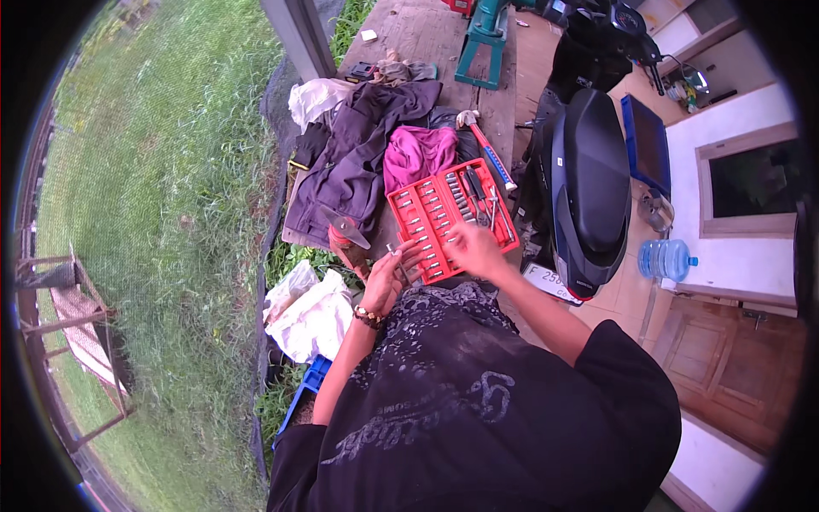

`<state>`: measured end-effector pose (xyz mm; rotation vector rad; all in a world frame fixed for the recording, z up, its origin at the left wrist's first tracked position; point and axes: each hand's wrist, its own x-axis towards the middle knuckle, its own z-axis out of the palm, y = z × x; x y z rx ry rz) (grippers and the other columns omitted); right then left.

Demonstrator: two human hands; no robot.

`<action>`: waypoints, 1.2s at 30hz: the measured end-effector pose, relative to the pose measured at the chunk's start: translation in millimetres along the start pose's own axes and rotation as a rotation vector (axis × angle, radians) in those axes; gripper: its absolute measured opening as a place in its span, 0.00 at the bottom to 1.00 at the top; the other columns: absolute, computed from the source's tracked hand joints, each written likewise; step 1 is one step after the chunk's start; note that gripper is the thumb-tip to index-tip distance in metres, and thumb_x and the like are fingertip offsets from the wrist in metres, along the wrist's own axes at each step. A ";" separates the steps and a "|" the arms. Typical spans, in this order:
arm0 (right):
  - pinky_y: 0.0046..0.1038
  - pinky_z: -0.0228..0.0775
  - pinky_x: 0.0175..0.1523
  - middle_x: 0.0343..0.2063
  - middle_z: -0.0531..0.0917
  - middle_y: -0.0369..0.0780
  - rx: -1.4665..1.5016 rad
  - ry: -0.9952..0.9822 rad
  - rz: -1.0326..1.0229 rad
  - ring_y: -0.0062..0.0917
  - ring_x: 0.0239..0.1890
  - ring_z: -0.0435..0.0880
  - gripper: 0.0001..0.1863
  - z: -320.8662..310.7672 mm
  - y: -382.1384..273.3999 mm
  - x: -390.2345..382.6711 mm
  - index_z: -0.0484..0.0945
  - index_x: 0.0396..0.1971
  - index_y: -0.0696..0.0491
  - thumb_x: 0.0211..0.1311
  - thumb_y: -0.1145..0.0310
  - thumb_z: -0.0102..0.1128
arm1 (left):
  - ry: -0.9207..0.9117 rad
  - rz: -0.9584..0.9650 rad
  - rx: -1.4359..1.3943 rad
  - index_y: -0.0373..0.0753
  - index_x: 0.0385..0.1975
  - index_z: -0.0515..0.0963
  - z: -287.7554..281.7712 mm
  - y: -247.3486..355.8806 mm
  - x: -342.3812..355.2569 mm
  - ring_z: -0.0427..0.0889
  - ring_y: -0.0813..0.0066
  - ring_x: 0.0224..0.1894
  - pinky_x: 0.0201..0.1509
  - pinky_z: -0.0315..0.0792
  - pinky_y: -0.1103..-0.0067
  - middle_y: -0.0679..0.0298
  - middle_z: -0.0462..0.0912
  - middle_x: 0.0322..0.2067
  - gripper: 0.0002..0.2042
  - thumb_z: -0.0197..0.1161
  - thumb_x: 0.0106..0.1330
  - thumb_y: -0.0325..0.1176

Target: The recorder is repairing or assembling a brush cutter at an outdoor workbench, using a socket set.

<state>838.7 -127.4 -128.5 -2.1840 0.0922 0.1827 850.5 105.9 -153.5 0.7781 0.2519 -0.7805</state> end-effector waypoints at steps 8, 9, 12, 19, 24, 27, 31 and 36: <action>0.38 0.73 0.36 0.26 0.82 0.48 0.158 -0.187 -0.124 0.41 0.32 0.83 0.08 43.1 -23.8 2.1 0.80 0.31 0.58 0.53 0.70 0.65 | -0.105 -0.059 0.048 0.42 0.71 0.56 1.8 -10.2 16.8 0.76 0.84 0.48 0.53 0.69 0.84 0.69 0.78 0.47 0.26 0.50 0.76 0.39; 0.38 0.73 0.36 0.26 0.82 0.48 0.159 -0.189 -0.123 0.41 0.32 0.83 0.08 39.2 -19.8 1.8 0.80 0.31 0.58 0.53 0.70 0.65 | -0.102 -0.060 0.047 0.42 0.71 0.56 -1.1 -14.5 17.4 0.76 0.84 0.48 0.53 0.69 0.84 0.69 0.78 0.47 0.26 0.50 0.76 0.39; 0.36 0.73 0.36 0.25 0.82 0.48 0.088 -0.033 -0.105 0.40 0.30 0.83 0.06 21.0 18.9 -5.2 0.82 0.28 0.58 0.53 0.71 0.64 | -0.078 -0.175 0.174 0.42 0.71 0.56 16.7 -19.4 14.2 0.72 0.75 0.60 0.64 0.65 0.75 0.63 0.74 0.58 0.29 0.54 0.74 0.42; 0.39 0.76 0.39 0.26 0.85 0.48 -0.165 0.394 0.338 0.40 0.32 0.86 0.07 -37.8 86.5 1.5 0.81 0.27 0.58 0.50 0.71 0.67 | -0.075 -0.187 0.251 0.35 0.66 0.63 2.0 -9.1 9.7 0.72 0.66 0.63 0.66 0.67 0.71 0.56 0.72 0.61 0.23 0.52 0.75 0.38; 0.43 0.74 0.45 0.30 0.85 0.49 -0.241 0.454 0.411 0.44 0.38 0.84 0.08 -40.4 99.6 28.7 0.79 0.33 0.57 0.53 0.71 0.62 | -0.069 -0.152 0.233 0.33 0.65 0.64 -0.9 -9.5 11.4 0.73 0.65 0.62 0.65 0.68 0.71 0.54 0.73 0.60 0.22 0.51 0.75 0.37; 0.45 0.73 0.49 0.34 0.84 0.51 -0.245 0.520 0.412 0.48 0.42 0.82 0.09 -37.7 115.4 44.8 0.78 0.35 0.56 0.57 0.68 0.56 | -0.063 -0.147 0.234 0.32 0.64 0.65 1.0 -8.5 10.6 0.73 0.65 0.62 0.65 0.68 0.71 0.54 0.73 0.60 0.22 0.50 0.75 0.37; 0.47 0.73 0.50 0.36 0.84 0.52 -0.268 0.511 0.593 0.50 0.43 0.82 0.14 -31.9 97.7 52.0 0.81 0.36 0.55 0.54 0.61 0.62 | -0.022 -0.131 0.222 0.33 0.63 0.66 -4.6 -5.6 4.8 0.74 0.64 0.62 0.65 0.68 0.71 0.53 0.74 0.59 0.21 0.50 0.76 0.37; 0.44 0.75 0.48 0.32 0.85 0.50 -0.285 0.437 0.555 0.46 0.40 0.84 0.12 -33.8 97.1 49.5 0.84 0.30 0.54 0.51 0.61 0.66 | 0.012 -0.125 0.236 0.33 0.63 0.66 -1.9 -2.8 2.1 0.74 0.64 0.61 0.64 0.69 0.72 0.53 0.74 0.58 0.21 0.49 0.76 0.37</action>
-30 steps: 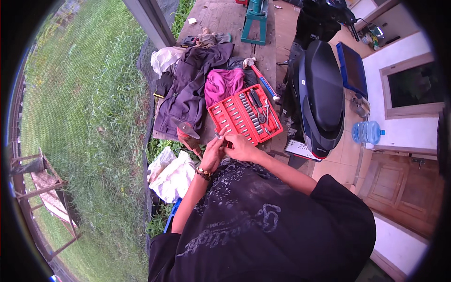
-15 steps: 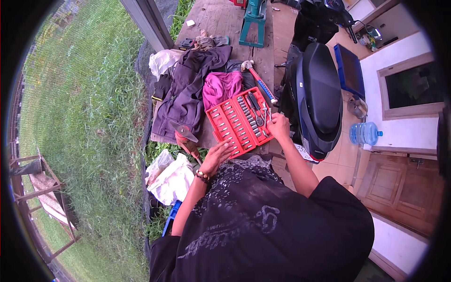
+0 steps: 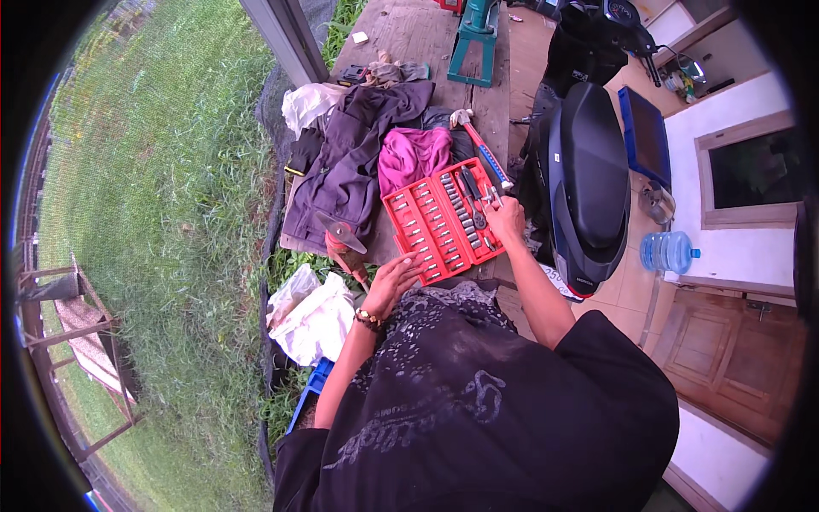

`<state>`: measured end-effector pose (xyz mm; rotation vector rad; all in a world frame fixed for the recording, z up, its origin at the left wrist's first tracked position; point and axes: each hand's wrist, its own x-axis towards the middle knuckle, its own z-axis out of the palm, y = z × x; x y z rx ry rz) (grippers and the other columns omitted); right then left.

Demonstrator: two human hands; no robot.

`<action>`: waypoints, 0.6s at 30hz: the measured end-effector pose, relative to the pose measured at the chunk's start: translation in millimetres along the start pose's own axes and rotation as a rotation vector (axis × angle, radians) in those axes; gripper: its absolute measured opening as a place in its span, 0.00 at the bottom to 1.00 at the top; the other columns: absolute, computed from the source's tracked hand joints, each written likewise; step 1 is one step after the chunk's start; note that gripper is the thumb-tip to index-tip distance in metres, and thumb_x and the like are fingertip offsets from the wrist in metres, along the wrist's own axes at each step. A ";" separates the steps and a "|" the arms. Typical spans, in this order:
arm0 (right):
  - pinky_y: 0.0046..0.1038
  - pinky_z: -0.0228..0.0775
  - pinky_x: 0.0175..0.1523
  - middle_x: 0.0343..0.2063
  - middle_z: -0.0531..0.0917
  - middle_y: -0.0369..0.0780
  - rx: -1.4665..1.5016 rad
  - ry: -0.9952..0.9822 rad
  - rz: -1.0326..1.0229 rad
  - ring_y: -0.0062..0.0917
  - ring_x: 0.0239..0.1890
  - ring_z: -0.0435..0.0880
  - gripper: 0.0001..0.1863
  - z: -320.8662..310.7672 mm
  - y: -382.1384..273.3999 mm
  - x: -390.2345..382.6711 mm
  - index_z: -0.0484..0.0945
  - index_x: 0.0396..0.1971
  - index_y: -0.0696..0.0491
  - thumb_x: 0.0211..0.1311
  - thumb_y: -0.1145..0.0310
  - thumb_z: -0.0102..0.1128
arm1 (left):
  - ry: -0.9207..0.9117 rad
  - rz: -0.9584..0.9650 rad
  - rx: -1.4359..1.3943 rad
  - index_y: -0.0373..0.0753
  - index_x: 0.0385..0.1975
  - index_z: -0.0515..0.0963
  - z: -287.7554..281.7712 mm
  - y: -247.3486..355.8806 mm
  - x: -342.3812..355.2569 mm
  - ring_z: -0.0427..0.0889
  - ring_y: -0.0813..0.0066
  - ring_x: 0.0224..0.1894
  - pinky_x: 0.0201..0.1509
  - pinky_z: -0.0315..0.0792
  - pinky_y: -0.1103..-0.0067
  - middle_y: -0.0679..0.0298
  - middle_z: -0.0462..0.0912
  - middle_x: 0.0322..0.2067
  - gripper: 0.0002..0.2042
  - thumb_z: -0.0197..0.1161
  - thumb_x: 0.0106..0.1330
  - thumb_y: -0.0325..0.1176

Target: The recorder is repairing or assembling a brush cutter at an outdoor workbench, using a socket set.

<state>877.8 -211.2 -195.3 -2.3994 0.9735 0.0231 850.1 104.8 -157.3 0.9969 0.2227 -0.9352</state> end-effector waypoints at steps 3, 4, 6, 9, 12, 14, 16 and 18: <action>0.42 0.76 0.44 0.29 0.85 0.49 0.039 0.009 -0.100 0.45 0.38 0.85 0.12 3.6 9.1 4.1 0.84 0.27 0.55 0.52 0.60 0.66 | -0.001 0.010 0.000 0.33 0.62 0.67 -0.1 -1.4 -0.4 0.74 0.64 0.61 0.63 0.69 0.72 0.53 0.75 0.58 0.20 0.49 0.75 0.37; 0.42 0.75 0.42 0.27 0.84 0.49 0.034 0.007 -0.144 0.44 0.37 0.85 0.12 3.0 8.3 2.7 0.84 0.26 0.55 0.52 0.60 0.66 | -0.001 0.014 -0.003 0.33 0.62 0.67 -0.9 -2.0 -0.6 0.75 0.64 0.60 0.63 0.69 0.72 0.54 0.75 0.57 0.20 0.49 0.75 0.37; 0.43 0.75 0.41 0.27 0.84 0.50 0.101 -0.029 -0.108 0.45 0.36 0.85 0.12 4.8 3.6 -4.1 0.83 0.26 0.55 0.52 0.61 0.66 | 0.006 0.012 -0.007 0.33 0.62 0.67 -3.6 -2.3 -0.3 0.75 0.64 0.60 0.63 0.69 0.72 0.53 0.75 0.57 0.20 0.49 0.75 0.37; 0.42 0.74 0.40 0.28 0.84 0.51 0.181 -0.066 -0.093 0.45 0.36 0.85 0.11 7.2 -0.7 -14.7 0.83 0.27 0.56 0.52 0.62 0.66 | 0.018 0.009 -0.008 0.33 0.62 0.67 -5.8 -4.3 0.7 0.75 0.64 0.60 0.63 0.69 0.72 0.53 0.75 0.57 0.20 0.50 0.75 0.37; 0.42 0.74 0.41 0.27 0.84 0.51 0.237 0.023 -0.130 0.46 0.36 0.84 0.12 12.6 1.6 -16.1 0.83 0.27 0.56 0.54 0.61 0.64 | 0.019 0.015 -0.008 0.32 0.62 0.67 -6.9 -6.2 2.6 0.75 0.64 0.60 0.63 0.69 0.72 0.53 0.75 0.57 0.21 0.50 0.75 0.37; 0.43 0.73 0.42 0.26 0.83 0.51 0.250 0.156 -0.120 0.48 0.34 0.84 0.11 11.2 5.6 -12.9 0.82 0.31 0.56 0.59 0.63 0.60 | 0.018 0.024 -0.012 0.32 0.62 0.67 -9.7 -7.9 2.7 0.75 0.64 0.60 0.63 0.69 0.72 0.53 0.75 0.57 0.21 0.50 0.75 0.38; 0.43 0.72 0.43 0.27 0.82 0.51 0.240 0.213 -0.170 0.48 0.35 0.82 0.11 12.7 15.8 -10.6 0.81 0.34 0.56 0.60 0.64 0.58 | 0.031 0.032 -0.022 0.32 0.61 0.68 -10.9 -9.1 2.6 0.76 0.64 0.60 0.62 0.70 0.73 0.54 0.76 0.56 0.20 0.51 0.75 0.38; 0.43 0.71 0.44 0.29 0.82 0.50 0.229 0.271 -0.220 0.48 0.35 0.81 0.11 16.4 22.3 -8.9 0.80 0.37 0.57 0.62 0.66 0.55 | 0.037 0.026 -0.024 0.32 0.61 0.68 -12.6 -10.3 3.0 0.76 0.64 0.59 0.62 0.70 0.73 0.54 0.76 0.56 0.20 0.51 0.75 0.38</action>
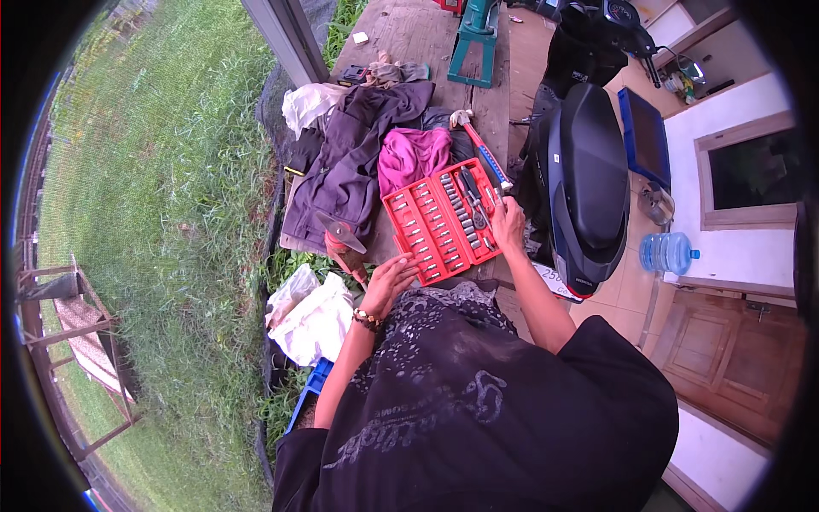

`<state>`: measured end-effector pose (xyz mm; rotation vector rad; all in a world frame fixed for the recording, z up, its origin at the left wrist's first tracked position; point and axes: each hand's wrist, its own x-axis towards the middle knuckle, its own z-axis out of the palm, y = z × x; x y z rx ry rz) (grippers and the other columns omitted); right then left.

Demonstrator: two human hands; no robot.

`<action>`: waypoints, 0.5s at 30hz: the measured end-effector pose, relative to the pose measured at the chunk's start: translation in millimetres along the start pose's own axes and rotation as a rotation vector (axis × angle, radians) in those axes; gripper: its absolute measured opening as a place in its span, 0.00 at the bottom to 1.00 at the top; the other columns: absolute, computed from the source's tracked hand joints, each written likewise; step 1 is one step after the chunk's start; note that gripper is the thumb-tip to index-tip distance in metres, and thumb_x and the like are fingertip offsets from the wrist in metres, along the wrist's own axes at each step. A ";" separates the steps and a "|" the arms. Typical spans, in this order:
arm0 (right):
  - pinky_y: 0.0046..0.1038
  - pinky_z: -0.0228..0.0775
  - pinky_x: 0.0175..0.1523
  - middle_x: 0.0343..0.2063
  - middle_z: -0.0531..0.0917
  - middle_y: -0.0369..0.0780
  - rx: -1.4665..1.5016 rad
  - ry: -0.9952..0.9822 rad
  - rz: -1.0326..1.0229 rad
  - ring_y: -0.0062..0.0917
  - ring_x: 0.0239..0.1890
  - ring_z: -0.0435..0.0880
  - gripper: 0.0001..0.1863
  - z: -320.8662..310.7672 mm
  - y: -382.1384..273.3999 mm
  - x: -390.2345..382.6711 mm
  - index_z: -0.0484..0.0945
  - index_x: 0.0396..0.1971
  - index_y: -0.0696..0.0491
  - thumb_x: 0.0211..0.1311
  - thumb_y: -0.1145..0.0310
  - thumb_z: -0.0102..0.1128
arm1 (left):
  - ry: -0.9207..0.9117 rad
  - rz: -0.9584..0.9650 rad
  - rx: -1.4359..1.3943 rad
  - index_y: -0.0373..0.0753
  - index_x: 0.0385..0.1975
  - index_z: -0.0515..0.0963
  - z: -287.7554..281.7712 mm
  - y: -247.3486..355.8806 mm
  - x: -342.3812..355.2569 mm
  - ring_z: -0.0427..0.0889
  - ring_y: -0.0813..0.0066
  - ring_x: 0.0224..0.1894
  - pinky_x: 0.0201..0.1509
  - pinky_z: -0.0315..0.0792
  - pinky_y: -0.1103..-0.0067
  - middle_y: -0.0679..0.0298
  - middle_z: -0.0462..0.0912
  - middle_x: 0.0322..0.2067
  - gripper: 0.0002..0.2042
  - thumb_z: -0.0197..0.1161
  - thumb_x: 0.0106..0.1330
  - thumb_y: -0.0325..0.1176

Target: The recorder is repairing or assembling a brush cutter at an outdoor workbench, using a socket set.

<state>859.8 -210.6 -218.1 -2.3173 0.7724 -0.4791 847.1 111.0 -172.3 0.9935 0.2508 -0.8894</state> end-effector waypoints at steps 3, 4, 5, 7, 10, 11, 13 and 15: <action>0.42 0.70 0.44 0.32 0.79 0.48 -0.047 0.027 -0.165 0.46 0.37 0.80 0.10 2.8 3.0 -1.0 0.79 0.40 0.56 0.61 0.69 0.56 | 0.010 -0.006 0.005 0.32 0.61 0.69 -1.4 -1.9 1.9 0.76 0.65 0.59 0.62 0.70 0.73 0.54 0.77 0.55 0.20 0.52 0.75 0.38; 0.41 0.70 0.45 0.33 0.78 0.47 -0.041 0.040 -0.159 0.44 0.38 0.79 0.10 3.8 0.5 -2.3 0.79 0.40 0.56 0.59 0.71 0.58 | 0.014 -0.007 0.012 0.33 0.61 0.69 -1.3 -2.3 2.2 0.76 0.65 0.59 0.62 0.70 0.73 0.54 0.77 0.55 0.20 0.52 0.75 0.38; 0.40 0.70 0.45 0.34 0.77 0.45 -0.035 0.052 -0.154 0.42 0.39 0.79 0.10 4.6 -2.0 -3.6 0.79 0.39 0.56 0.57 0.72 0.60 | 0.014 -0.007 0.013 0.33 0.61 0.69 -0.9 -3.0 2.6 0.76 0.65 0.59 0.62 0.70 0.73 0.54 0.77 0.55 0.20 0.52 0.75 0.38; 0.39 0.71 0.45 0.34 0.77 0.45 -0.046 0.045 -0.149 0.41 0.38 0.79 0.10 5.4 -6.1 -5.7 0.79 0.39 0.55 0.55 0.73 0.61 | 0.028 -0.007 0.035 0.33 0.60 0.69 0.2 -3.4 3.7 0.77 0.65 0.58 0.62 0.70 0.73 0.55 0.78 0.54 0.20 0.52 0.74 0.38; 0.38 0.71 0.45 0.32 0.78 0.43 -0.072 0.018 -0.162 0.39 0.38 0.80 0.11 3.8 -9.0 -7.2 0.80 0.38 0.55 0.52 0.75 0.63 | 0.030 -0.018 0.048 0.33 0.60 0.69 -1.2 -5.2 3.9 0.77 0.66 0.58 0.62 0.70 0.73 0.55 0.78 0.54 0.20 0.52 0.74 0.38; 0.37 0.71 0.44 0.31 0.78 0.43 -0.089 0.002 -0.179 0.38 0.37 0.80 0.10 3.2 -9.5 -7.4 0.81 0.36 0.54 0.52 0.75 0.64 | 0.033 -0.018 0.047 0.33 0.60 0.69 -2.3 -5.9 4.2 0.77 0.66 0.58 0.62 0.70 0.73 0.55 0.78 0.54 0.20 0.52 0.74 0.38; 0.37 0.71 0.44 0.30 0.78 0.43 -0.093 0.012 -0.208 0.38 0.37 0.80 0.09 -0.2 -9.9 -7.2 0.81 0.35 0.54 0.51 0.76 0.63 | 0.066 -0.023 0.051 0.32 0.59 0.70 -3.9 -8.1 4.3 0.77 0.66 0.58 0.61 0.70 0.74 0.56 0.78 0.54 0.20 0.53 0.74 0.38; 0.37 0.71 0.43 0.29 0.78 0.43 -0.098 0.021 -0.236 0.38 0.36 0.80 0.08 -4.9 -7.5 -7.6 0.81 0.33 0.53 0.50 0.77 0.63 | 0.079 -0.026 0.064 0.34 0.59 0.70 -7.2 -8.8 4.2 0.77 0.67 0.57 0.60 0.70 0.74 0.57 0.78 0.54 0.20 0.53 0.74 0.38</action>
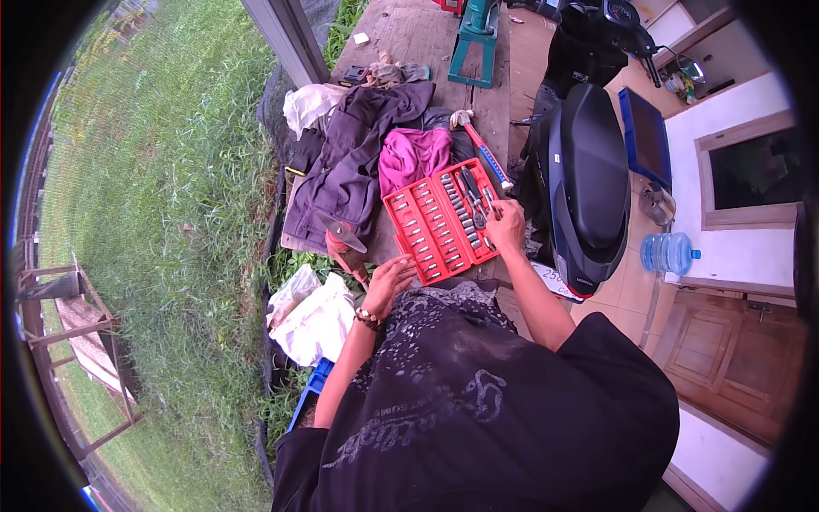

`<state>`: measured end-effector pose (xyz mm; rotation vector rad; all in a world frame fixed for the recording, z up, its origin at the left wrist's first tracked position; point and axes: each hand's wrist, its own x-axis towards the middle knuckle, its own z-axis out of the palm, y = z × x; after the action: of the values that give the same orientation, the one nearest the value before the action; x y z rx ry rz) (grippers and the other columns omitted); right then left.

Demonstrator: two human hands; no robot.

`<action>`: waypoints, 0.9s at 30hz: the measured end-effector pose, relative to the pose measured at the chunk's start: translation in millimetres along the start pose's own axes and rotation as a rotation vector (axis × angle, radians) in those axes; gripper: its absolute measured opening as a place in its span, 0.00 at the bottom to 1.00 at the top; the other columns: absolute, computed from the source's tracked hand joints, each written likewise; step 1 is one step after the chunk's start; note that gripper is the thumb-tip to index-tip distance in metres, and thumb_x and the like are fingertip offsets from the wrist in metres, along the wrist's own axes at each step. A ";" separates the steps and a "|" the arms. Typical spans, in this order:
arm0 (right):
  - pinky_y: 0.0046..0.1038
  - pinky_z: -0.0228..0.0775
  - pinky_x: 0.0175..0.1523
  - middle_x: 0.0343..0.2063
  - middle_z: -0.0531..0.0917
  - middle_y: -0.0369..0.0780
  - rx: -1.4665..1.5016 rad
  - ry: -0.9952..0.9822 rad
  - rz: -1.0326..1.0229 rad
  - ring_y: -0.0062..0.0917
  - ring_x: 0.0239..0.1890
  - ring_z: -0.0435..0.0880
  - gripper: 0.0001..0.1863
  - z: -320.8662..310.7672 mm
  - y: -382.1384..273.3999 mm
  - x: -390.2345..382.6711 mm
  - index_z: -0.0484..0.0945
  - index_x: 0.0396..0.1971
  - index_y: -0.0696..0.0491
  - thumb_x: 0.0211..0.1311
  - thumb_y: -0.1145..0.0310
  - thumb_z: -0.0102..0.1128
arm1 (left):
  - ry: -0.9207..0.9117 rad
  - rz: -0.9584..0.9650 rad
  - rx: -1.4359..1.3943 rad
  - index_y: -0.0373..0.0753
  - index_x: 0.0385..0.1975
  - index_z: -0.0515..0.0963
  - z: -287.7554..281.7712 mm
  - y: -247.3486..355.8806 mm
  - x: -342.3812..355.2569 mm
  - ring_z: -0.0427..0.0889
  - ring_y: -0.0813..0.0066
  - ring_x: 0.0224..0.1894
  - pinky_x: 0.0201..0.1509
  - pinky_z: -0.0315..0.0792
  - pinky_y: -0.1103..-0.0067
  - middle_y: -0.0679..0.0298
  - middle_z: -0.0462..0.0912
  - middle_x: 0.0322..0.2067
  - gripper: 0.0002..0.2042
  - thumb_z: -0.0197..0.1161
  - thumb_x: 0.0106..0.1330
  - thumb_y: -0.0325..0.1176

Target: The recorder is repairing or assembling a brush cutter at an outdoor workbench, using a socket set.

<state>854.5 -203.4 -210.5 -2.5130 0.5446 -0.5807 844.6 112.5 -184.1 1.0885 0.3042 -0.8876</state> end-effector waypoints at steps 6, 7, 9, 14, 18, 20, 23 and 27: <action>0.37 0.73 0.43 0.32 0.81 0.44 0.100 0.006 0.197 0.40 0.37 0.81 0.11 -13.2 35.9 -14.0 0.82 0.33 0.53 0.49 0.80 0.57 | 0.099 -0.002 0.145 0.41 0.63 0.66 8.4 -3.5 11.8 0.76 0.70 0.55 0.59 0.69 0.71 0.61 0.75 0.55 0.22 0.55 0.72 0.39; 0.37 0.74 0.44 0.33 0.81 0.45 0.065 -0.064 0.226 0.39 0.38 0.82 0.12 -15.0 37.3 -17.5 0.82 0.35 0.53 0.51 0.78 0.56 | 0.124 0.002 0.200 0.43 0.64 0.65 8.3 -4.5 16.2 0.76 0.70 0.54 0.59 0.68 0.70 0.61 0.75 0.54 0.23 0.56 0.72 0.40; 0.36 0.74 0.46 0.35 0.82 0.45 0.092 -0.109 0.266 0.38 0.39 0.83 0.12 -17.0 37.5 -21.7 0.83 0.37 0.53 0.52 0.77 0.56 | 0.125 0.005 0.192 0.43 0.64 0.63 5.3 -7.8 26.9 0.76 0.70 0.55 0.59 0.68 0.70 0.62 0.75 0.54 0.24 0.57 0.71 0.39; 0.36 0.73 0.52 0.41 0.83 0.48 0.174 -0.166 0.356 0.39 0.44 0.83 0.16 -10.3 43.6 -18.3 0.81 0.45 0.54 0.56 0.71 0.56 | 0.264 0.095 0.101 0.41 0.62 0.62 0.1 -31.0 45.6 0.77 0.71 0.53 0.58 0.67 0.69 0.63 0.78 0.50 0.24 0.60 0.69 0.36; 0.39 0.69 0.57 0.42 0.83 0.50 0.164 -0.298 0.417 0.44 0.49 0.80 0.18 1.6 51.2 -17.2 0.80 0.47 0.56 0.59 0.66 0.57 | 0.238 0.062 0.075 0.38 0.57 0.67 -5.3 -36.0 58.4 0.80 0.75 0.46 0.50 0.72 0.78 0.65 0.81 0.44 0.22 0.64 0.66 0.36; 0.39 0.69 0.57 0.42 0.82 0.52 0.186 -0.279 0.372 0.45 0.49 0.80 0.18 12.0 52.7 -17.8 0.80 0.47 0.55 0.60 0.62 0.58 | 0.166 0.093 0.051 0.37 0.55 0.69 -15.4 -39.5 62.0 0.81 0.77 0.43 0.46 0.74 0.82 0.65 0.82 0.41 0.22 0.65 0.65 0.37; 0.40 0.69 0.56 0.41 0.82 0.52 0.187 -0.309 0.397 0.45 0.49 0.80 0.21 6.5 74.7 -17.4 0.79 0.46 0.56 0.61 0.56 0.57 | 0.200 0.025 0.230 0.36 0.50 0.74 1.1 -33.1 68.6 0.81 0.81 0.37 0.38 0.74 0.86 0.67 0.82 0.38 0.18 0.65 0.66 0.38; 0.41 0.70 0.53 0.39 0.83 0.52 0.205 -0.415 0.463 0.45 0.47 0.81 0.23 2.6 54.5 -6.3 0.79 0.45 0.56 0.61 0.52 0.55 | 0.224 0.132 0.264 0.32 0.40 0.78 3.7 -31.6 65.1 0.76 0.83 0.28 0.32 0.71 0.83 0.69 0.81 0.28 0.15 0.67 0.64 0.39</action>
<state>836.2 -242.7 -244.2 -2.1234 0.8191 0.0570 861.2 73.1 -242.6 1.4412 0.3023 -0.7011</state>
